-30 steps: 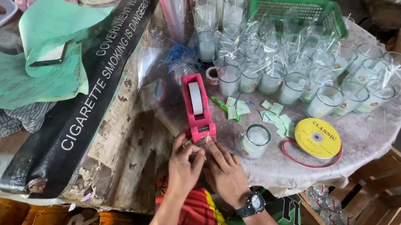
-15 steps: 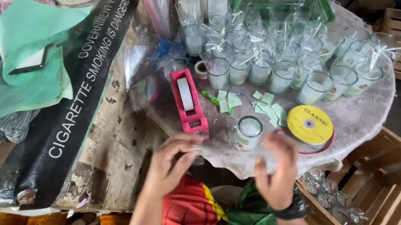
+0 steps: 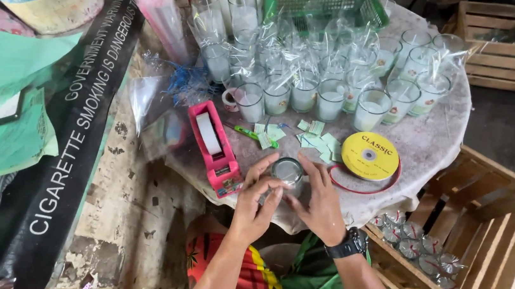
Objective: Labeling glass candles and wrapping them in plastic sleeves sealed with tape.
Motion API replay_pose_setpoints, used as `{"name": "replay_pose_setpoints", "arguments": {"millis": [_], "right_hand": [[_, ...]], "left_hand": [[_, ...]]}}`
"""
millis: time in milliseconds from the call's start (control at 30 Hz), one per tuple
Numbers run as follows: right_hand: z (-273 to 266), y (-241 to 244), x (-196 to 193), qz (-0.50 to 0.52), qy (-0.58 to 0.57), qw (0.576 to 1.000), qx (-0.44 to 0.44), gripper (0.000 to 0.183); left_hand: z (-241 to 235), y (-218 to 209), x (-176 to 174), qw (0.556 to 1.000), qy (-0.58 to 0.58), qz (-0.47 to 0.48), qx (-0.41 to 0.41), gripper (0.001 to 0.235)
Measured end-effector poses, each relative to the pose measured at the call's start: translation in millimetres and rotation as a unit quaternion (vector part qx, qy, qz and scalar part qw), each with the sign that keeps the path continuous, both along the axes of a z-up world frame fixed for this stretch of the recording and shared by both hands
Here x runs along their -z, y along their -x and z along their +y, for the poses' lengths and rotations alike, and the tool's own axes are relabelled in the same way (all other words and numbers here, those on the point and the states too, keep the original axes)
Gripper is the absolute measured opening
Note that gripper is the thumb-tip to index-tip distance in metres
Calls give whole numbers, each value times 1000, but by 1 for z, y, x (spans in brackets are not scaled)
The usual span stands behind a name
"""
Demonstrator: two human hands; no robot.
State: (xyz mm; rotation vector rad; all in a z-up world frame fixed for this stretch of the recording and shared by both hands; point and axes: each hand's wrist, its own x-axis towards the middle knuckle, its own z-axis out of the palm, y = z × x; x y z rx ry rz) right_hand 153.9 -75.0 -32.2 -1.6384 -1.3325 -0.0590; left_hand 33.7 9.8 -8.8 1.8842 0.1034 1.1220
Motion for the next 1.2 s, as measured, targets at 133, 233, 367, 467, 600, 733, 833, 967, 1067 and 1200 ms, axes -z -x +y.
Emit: {"name": "replay_pose_setpoints", "arguments": {"millis": [133,233,367,467,600,733,833,967,1067,1200], "right_hand": [[-2,-4,-1,26,-28,998,-53,69],[-2,-8,-6,68,-41,990,-120,79],[-3,-11,-6,133,-30,981,-139,85],[0,-11,-10,155,-18,979,-130,84],[4,-9,-11,114,-57,985,-117,64],[7,-10,-7,87,-68,988,-107,58],[9,-8,-4,58,-95,989,-102,52],[11,-10,-1,55,-121,983,-127,42],[10,-11,4,45,-124,983,-125,36],[9,-10,2,49,-121,982,-134,38]], "left_hand": [[3,-1,-2,999,-32,6,-6,17],[7,-3,0,998,-51,7,-21,17],[8,-4,0,997,-72,11,-36,16],[7,-6,-6,996,-83,6,-44,15],[9,-6,-8,987,-138,3,-82,13],[15,-9,-5,967,-215,-2,-133,11],[20,-16,1,949,-257,-25,-181,8],[22,-26,4,966,-204,-93,-126,6],[13,-24,-8,967,-207,-88,-123,3],[14,-22,-4,980,-168,-65,-84,4]]}}
